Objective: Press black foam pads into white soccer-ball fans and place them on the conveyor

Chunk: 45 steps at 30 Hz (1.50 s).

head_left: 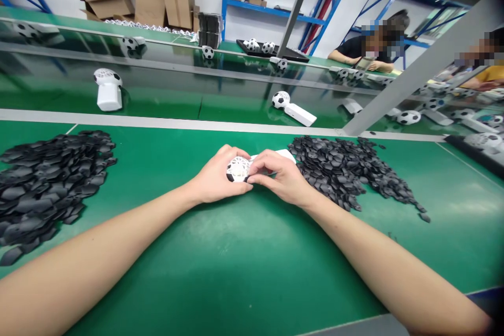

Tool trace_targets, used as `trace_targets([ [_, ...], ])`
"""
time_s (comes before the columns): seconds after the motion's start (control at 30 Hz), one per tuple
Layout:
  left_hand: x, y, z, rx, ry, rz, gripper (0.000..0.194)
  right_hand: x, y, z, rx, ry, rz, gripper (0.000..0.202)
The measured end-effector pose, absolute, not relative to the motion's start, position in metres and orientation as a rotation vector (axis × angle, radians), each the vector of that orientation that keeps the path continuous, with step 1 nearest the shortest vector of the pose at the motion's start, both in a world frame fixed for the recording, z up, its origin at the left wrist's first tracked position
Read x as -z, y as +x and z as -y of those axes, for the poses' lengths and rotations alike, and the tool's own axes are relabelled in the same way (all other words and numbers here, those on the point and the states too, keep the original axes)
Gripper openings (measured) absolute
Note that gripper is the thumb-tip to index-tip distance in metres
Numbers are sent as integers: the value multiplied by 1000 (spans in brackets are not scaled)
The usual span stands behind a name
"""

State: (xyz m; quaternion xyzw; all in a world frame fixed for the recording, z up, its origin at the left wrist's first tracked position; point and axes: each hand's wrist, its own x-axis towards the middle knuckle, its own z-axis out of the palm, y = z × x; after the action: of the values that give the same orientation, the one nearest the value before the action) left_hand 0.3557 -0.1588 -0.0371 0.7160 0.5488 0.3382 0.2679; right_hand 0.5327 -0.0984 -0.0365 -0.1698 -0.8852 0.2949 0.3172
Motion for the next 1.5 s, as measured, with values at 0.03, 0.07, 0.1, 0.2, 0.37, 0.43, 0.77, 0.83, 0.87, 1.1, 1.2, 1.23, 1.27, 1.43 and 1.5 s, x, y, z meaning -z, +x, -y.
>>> trace_targets([
  [0.03, 37, 356, 159, -914, 1933, -1482, 44, 37, 533, 98, -772, -450, 2325, 8],
  [0.07, 36, 356, 159, -910, 1936, -1479, 43, 37, 533, 98, -768, -452, 2325, 7],
  [0.1, 35, 356, 159, -905, 1941, -1474, 43, 37, 534, 98, -763, -452, 2328, 7],
  [0.2, 34, 356, 160, -899, 1954, -1455, 41, 35, 535, 99, -759, -451, 2340, 6],
  [0.37, 36, 355, 157, -937, 1926, -1447, 40, 36, 533, 100, -791, -484, 2347, 5],
  [0.43, 37, 356, 157, -976, 1910, -1457, 39, 38, 530, 99, -784, -484, 2337, 5],
  [0.77, 33, 351, 148, -1028, 1663, -1553, 46, 27, 572, 97, -551, -609, 2346, 23],
  [0.83, 24, 341, 132, -1054, 1579, -1618, 43, 28, 598, 93, -399, -703, 2306, 23],
  [0.87, 18, 335, 121, -1080, 1545, -1658, 43, 30, 609, 91, -332, -758, 2276, 23],
  [1.1, 10, 296, 24, -1265, 1428, -2170, 53, 39, 627, 89, -176, -868, 2143, 26],
  [1.2, 29, 289, 1, -1148, 1395, -2366, 59, 37, 621, 88, -158, -816, 2225, 25],
  [1.23, 35, 288, -3, -1103, 1402, -2406, 62, 35, 621, 88, -164, -807, 2257, 26],
  [1.27, 39, 287, -6, -1063, 1428, -2431, 63, 34, 621, 87, -176, -803, 2281, 26],
  [1.43, 39, 286, -10, -896, 1569, -2426, 73, 29, 623, 88, -222, -836, 2315, 26],
  [1.5, 35, 286, -10, -865, 1628, -2390, 82, 28, 625, 88, -207, -839, 2313, 26],
])
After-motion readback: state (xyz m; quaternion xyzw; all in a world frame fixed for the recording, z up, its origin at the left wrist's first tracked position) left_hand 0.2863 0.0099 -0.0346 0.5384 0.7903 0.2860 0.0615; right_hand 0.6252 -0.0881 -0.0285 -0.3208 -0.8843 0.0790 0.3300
